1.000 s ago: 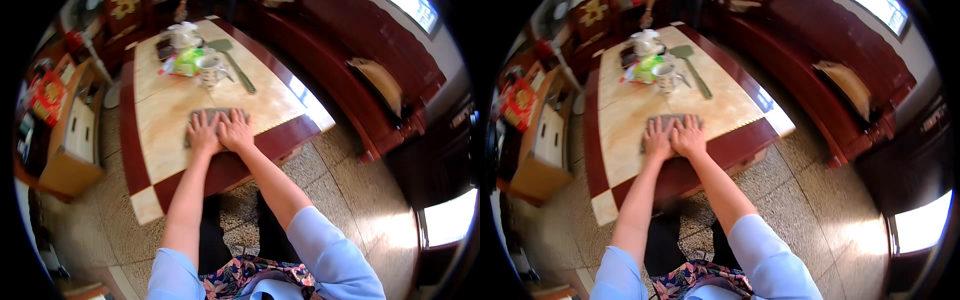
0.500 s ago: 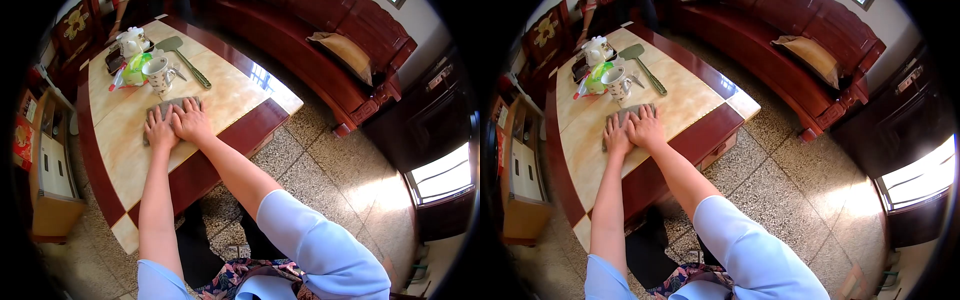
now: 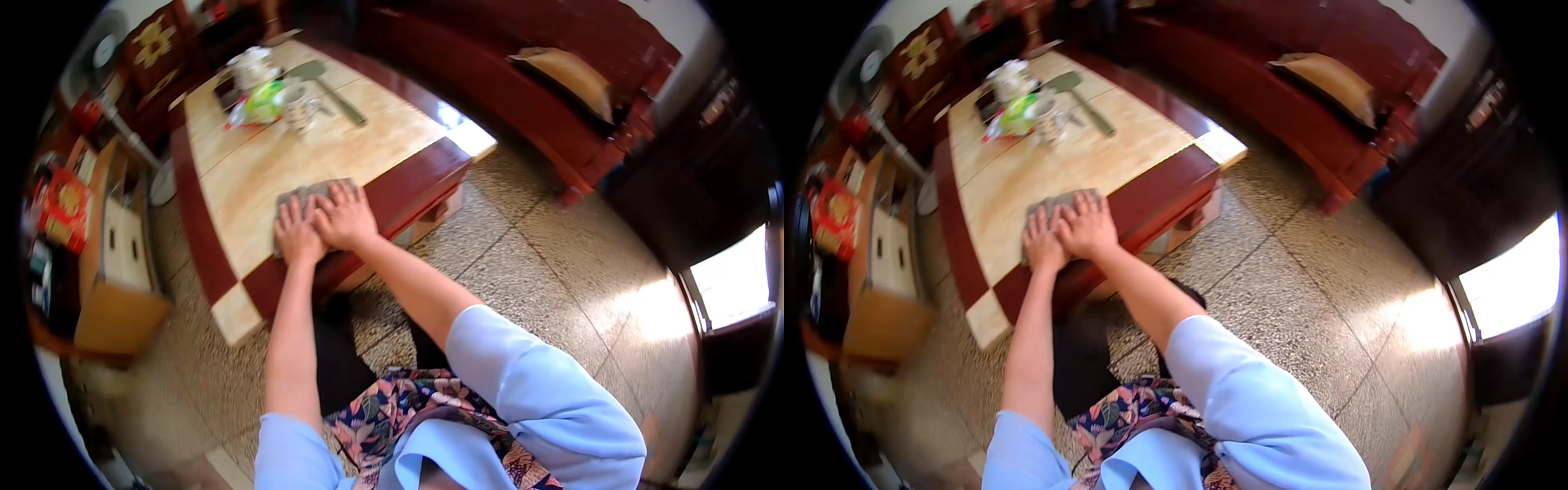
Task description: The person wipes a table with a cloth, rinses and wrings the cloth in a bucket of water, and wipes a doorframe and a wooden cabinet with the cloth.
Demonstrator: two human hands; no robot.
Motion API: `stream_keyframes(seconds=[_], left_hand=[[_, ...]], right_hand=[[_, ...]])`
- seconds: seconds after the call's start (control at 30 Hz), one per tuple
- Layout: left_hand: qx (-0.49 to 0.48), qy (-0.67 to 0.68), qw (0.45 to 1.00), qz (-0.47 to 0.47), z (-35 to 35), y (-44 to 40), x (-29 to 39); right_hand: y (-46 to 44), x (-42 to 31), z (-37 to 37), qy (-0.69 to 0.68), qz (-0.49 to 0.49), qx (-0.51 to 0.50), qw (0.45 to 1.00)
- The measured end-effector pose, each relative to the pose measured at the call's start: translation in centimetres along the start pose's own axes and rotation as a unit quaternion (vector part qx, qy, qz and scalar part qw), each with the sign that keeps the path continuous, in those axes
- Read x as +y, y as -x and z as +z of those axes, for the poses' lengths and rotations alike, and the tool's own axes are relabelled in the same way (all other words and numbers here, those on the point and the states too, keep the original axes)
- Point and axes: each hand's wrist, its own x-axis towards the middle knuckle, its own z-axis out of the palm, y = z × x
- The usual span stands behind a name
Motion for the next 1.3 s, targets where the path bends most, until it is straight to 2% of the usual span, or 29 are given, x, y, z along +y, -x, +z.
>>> stream_keyframes(seconds=[0.07, 0.27, 0.47, 0.67, 0.8, 1.0, 1.23, 1.3], left_hand=[[0.02, 0.008, 1.0, 0.002, -0.2, 2.3, -0.5], [-0.03, 0.017, 0.999, -0.036, -2.8, 7.4, -2.3], [-0.074, 0.02, 0.995, -0.062, -4.0, 7.1, -3.1], [-0.091, 0.019, 0.992, -0.08, -3.1, 2.1, -5.0], [-0.069, 0.095, 0.99, -0.078, 1.2, -3.8, -9.2], [0.052, 0.058, 0.994, -0.077, 2.1, -9.0, -9.8], [0.121, 0.011, 0.99, -0.073, 4.0, -15.5, -11.6], [0.07, 0.015, 0.993, -0.09, 4.3, -16.6, -12.0]], right_hand=[[1.7, -1.0, 0.4, -0.008, -0.006, 0.002, 1.0], [4.8, -4.9, 0.8, -0.002, -0.046, -0.001, 0.999], [3.7, -5.2, 1.8, -0.03, -0.08, -0.003, 0.996], [-1.7, -5.1, 3.3, -0.031, -0.082, -0.015, 0.996], [-6.1, -4.4, 4.5, -0.05, -0.082, 0.004, 0.995], [-12.5, -3.6, 6.8, -0.04, -0.097, 0.067, 0.992], [-19.8, -2.5, 8.9, -0.028, -0.129, 0.084, 0.988], [-20.9, -2.4, 9.4, -0.032, -0.119, 0.069, 0.99]])
